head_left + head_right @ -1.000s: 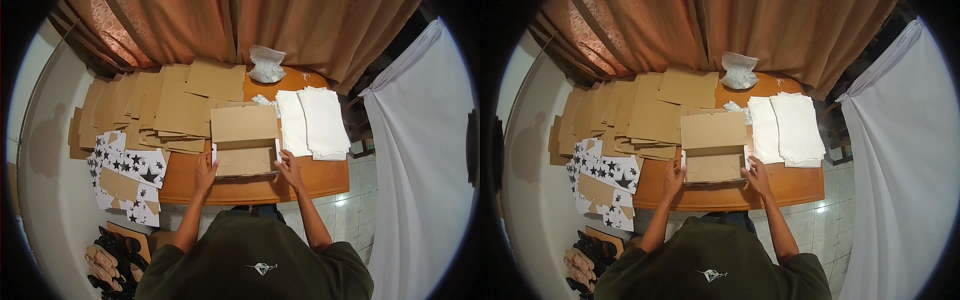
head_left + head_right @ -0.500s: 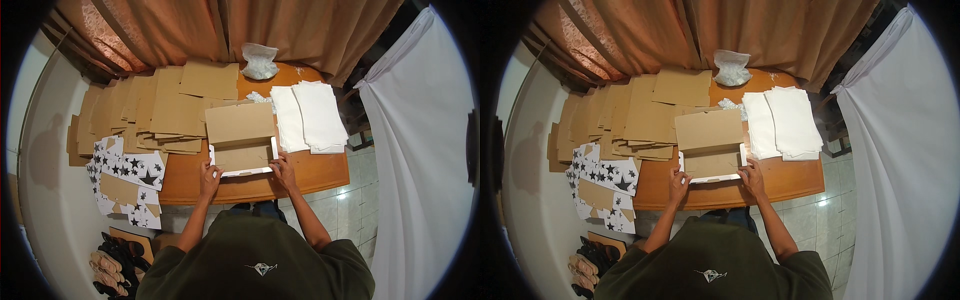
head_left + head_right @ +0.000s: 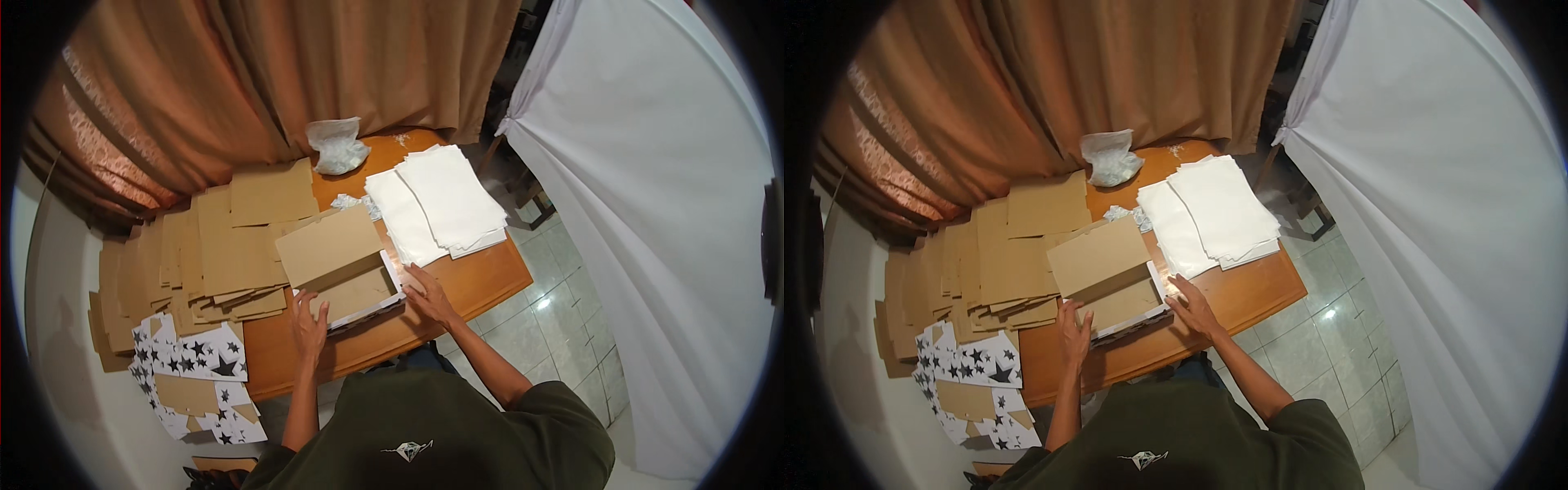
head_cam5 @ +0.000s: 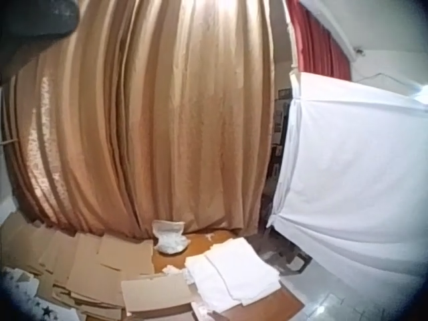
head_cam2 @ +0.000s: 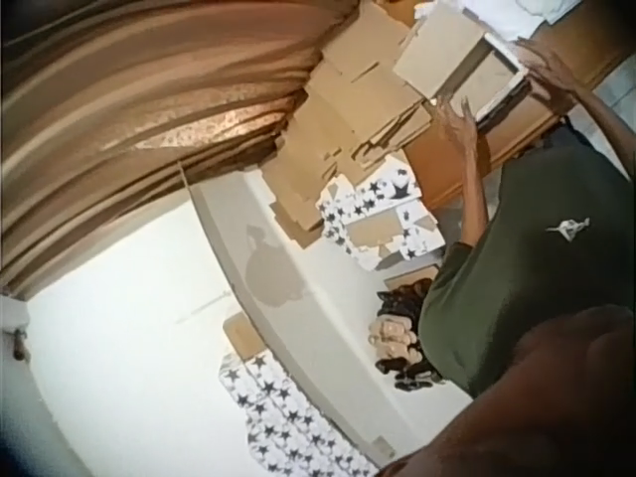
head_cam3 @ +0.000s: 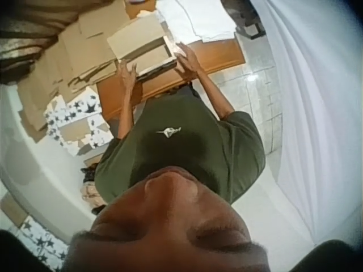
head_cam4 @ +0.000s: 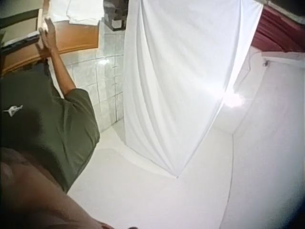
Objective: Folding cardboard sheets into shoe boxes and organizing them on a shelf.
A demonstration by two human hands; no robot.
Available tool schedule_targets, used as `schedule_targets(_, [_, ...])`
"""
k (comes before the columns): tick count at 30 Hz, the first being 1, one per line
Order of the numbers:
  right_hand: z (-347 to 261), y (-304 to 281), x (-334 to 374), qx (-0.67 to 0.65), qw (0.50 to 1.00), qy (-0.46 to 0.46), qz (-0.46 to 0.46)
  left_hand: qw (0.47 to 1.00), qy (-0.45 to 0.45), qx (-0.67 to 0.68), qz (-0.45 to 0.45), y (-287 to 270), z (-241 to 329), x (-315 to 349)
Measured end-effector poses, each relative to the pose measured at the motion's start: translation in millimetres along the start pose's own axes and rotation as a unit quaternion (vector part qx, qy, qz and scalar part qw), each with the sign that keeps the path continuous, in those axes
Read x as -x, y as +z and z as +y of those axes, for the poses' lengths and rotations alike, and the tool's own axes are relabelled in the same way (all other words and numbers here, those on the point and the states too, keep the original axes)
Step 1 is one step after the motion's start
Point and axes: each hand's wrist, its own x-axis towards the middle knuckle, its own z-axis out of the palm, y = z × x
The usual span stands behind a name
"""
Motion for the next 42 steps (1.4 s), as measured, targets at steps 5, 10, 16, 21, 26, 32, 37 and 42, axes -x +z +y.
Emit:
schedule_targets(5, [-2.0, -45.9, -5.3, -0.051, 0.992, 0.082, 0.086, 0.991, 0.05, 0.097, -0.072, 53.7, 59.2, -37.5])
schedule_targets(10, [36.9, -98.5, -8.5, -0.027, 0.978, 0.122, 0.165, 0.952, 0.016, 0.235, -0.196, 131.5, 111.4, -55.5])
schedule_targets(16, [92.8, -158.6, -22.4, -0.052, 0.976, 0.126, 0.173, 0.942, -0.032, 0.231, -0.242, 221.4, 145.4, -70.2])
schedule_targets(21, [131.7, -201.6, -44.7, -0.09, 0.975, 0.141, 0.145, 0.95, -0.088, 0.207, -0.219, 283.4, 158.5, -78.3])
schedule_targets(26, [160.0, -236.1, -78.7, -0.016, 0.984, 0.154, 0.093, 0.968, -0.142, 0.142, -0.152, 339.9, 141.7, -87.4])
schedule_targets(32, [198.7, -261.8, -129.4, 0.048, 0.99, 0.12, 0.058, 0.986, -0.13, 0.038, -0.092, 373.6, 154.8, -121.3])
schedule_targets(37, [203.6, -260.9, -169.2, 0.133, 0.989, 0.057, 0.038, 0.988, -0.146, -0.02, -0.046, 391.3, 150.6, -148.8])
schedule_targets(42, [204.0, -262.0, -187.2, 0.237, 0.962, 0.131, 0.022, 0.969, -0.233, -0.038, -0.071, 398.7, 170.8, -159.7])
